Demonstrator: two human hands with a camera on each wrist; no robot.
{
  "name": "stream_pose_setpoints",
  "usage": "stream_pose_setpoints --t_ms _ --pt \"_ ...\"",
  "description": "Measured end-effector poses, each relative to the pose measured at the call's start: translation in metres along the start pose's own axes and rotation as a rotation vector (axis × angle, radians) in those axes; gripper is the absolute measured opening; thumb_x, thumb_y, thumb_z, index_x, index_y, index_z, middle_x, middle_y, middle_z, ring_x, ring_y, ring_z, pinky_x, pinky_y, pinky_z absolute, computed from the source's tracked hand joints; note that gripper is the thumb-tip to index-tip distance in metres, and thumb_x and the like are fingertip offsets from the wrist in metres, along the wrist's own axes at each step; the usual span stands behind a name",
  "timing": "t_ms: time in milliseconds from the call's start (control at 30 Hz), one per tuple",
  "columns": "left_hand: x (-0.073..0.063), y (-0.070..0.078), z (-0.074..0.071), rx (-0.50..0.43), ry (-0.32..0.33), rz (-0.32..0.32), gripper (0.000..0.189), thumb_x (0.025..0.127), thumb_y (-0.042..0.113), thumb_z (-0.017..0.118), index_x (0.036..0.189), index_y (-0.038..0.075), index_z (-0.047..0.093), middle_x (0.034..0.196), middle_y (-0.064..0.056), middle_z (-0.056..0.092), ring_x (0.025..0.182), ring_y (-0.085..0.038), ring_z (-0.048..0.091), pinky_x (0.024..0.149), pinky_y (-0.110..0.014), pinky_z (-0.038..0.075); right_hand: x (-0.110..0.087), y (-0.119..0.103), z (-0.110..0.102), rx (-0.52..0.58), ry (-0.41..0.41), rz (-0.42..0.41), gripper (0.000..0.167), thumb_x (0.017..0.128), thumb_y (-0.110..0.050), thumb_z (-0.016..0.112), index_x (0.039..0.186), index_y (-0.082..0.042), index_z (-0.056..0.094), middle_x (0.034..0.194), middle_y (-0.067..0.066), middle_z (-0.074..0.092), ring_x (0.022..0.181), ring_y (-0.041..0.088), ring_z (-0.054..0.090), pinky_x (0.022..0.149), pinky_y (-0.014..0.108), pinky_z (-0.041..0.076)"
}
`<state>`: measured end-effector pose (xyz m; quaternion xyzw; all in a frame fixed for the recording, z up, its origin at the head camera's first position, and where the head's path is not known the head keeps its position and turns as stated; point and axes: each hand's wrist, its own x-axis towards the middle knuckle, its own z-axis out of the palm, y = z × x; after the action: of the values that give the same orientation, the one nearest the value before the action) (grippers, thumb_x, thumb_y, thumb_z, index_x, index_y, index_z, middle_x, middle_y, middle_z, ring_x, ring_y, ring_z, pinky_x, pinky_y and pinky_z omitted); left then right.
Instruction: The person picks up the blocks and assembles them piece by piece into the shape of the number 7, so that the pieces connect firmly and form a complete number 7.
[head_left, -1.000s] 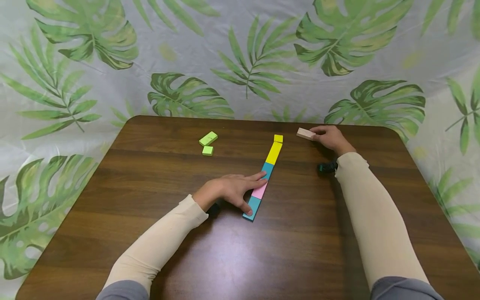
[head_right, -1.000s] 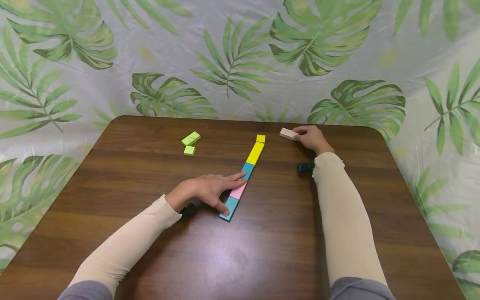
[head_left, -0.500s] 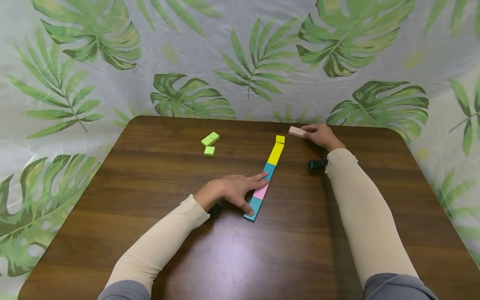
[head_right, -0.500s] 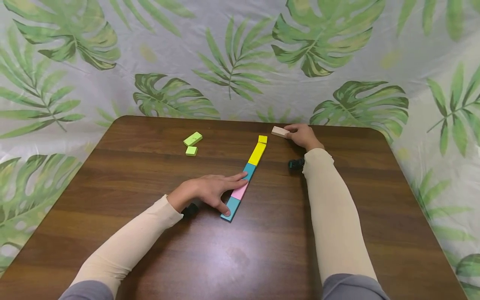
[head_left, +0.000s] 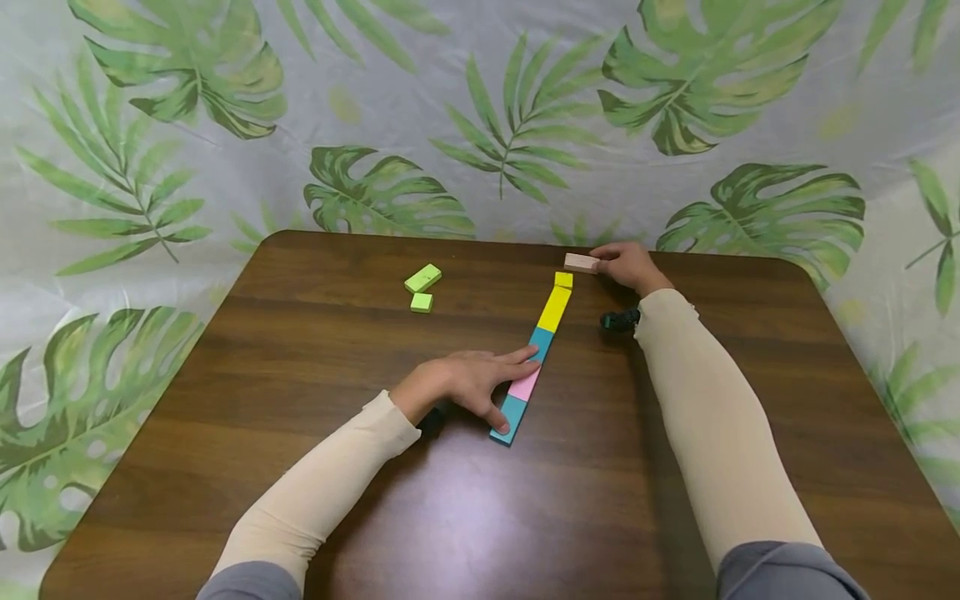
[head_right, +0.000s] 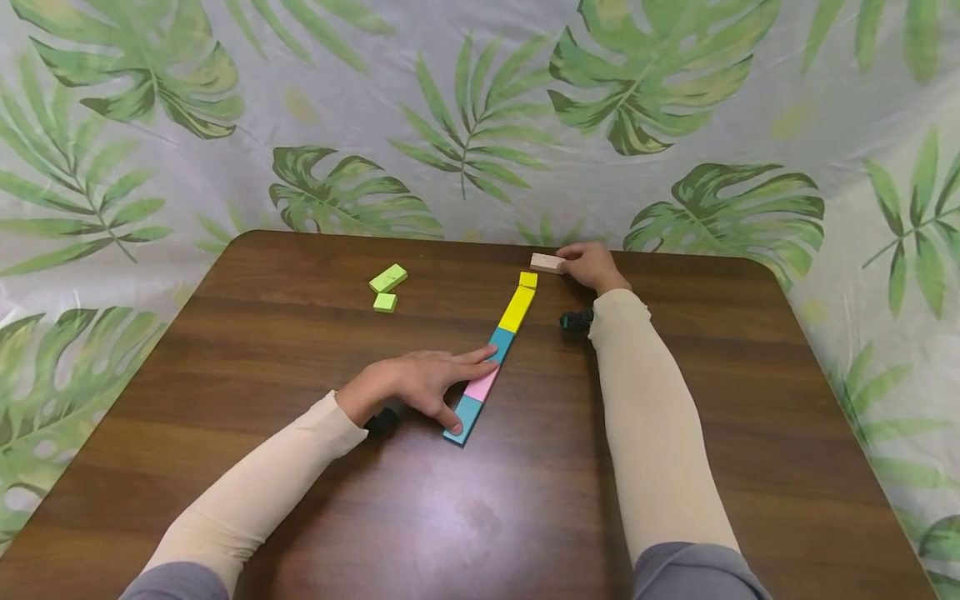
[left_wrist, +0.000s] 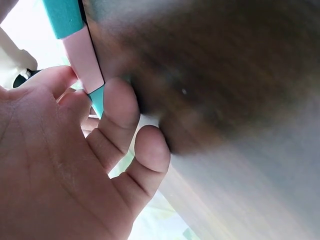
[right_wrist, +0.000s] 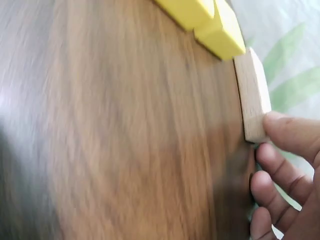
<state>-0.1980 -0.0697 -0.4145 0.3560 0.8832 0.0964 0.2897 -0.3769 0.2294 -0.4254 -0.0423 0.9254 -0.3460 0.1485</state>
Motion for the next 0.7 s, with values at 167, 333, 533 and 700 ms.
stream_pose_setpoints --t_ms 167,333,533,700 --pt "-0.001 0.000 0.001 -0.005 -0.002 -0.001 0.100 0.083 0.053 0.075 0.159 0.037 0.013 0.167 0.020 -0.007 0.152 -0.025 0.027 0.118 -0.044 0.031 0.005 -0.009 0.004 -0.001 -0.031 0.020 0.046 0.103 -0.025 0.053 0.145 -0.009 0.051 0.154 0.023 0.041 0.140 0.043 0.038 0.114 0.057 0.035" --pt "-0.001 0.000 0.000 -0.010 0.000 -0.006 0.100 0.082 0.052 0.075 0.159 0.038 0.013 0.167 0.020 -0.007 0.151 -0.027 0.028 0.117 -0.046 0.032 0.007 -0.018 0.006 -0.007 -0.059 0.021 0.044 0.103 -0.023 0.052 0.145 -0.010 0.051 0.155 0.022 0.040 0.139 0.042 0.039 0.114 0.057 0.035" --pt "0.000 -0.001 0.001 -0.009 0.000 0.000 0.100 0.082 0.053 0.075 0.159 0.038 0.012 0.167 0.021 -0.008 0.152 -0.026 0.028 0.118 -0.046 0.031 0.009 -0.026 0.010 -0.041 -0.060 0.009 0.043 0.102 -0.024 0.054 0.141 -0.006 0.055 0.152 0.023 0.043 0.137 0.042 0.041 0.113 0.055 0.036" --pt "-0.001 -0.002 0.002 -0.016 0.003 0.001 0.100 0.082 0.053 0.075 0.159 0.038 0.012 0.167 0.021 -0.008 0.152 -0.028 0.027 0.117 -0.047 0.032 0.013 -0.028 0.017 -0.040 -0.035 -0.005 0.041 0.101 -0.025 0.056 0.137 -0.005 0.058 0.149 0.023 0.046 0.137 0.042 0.042 0.112 0.055 0.037"
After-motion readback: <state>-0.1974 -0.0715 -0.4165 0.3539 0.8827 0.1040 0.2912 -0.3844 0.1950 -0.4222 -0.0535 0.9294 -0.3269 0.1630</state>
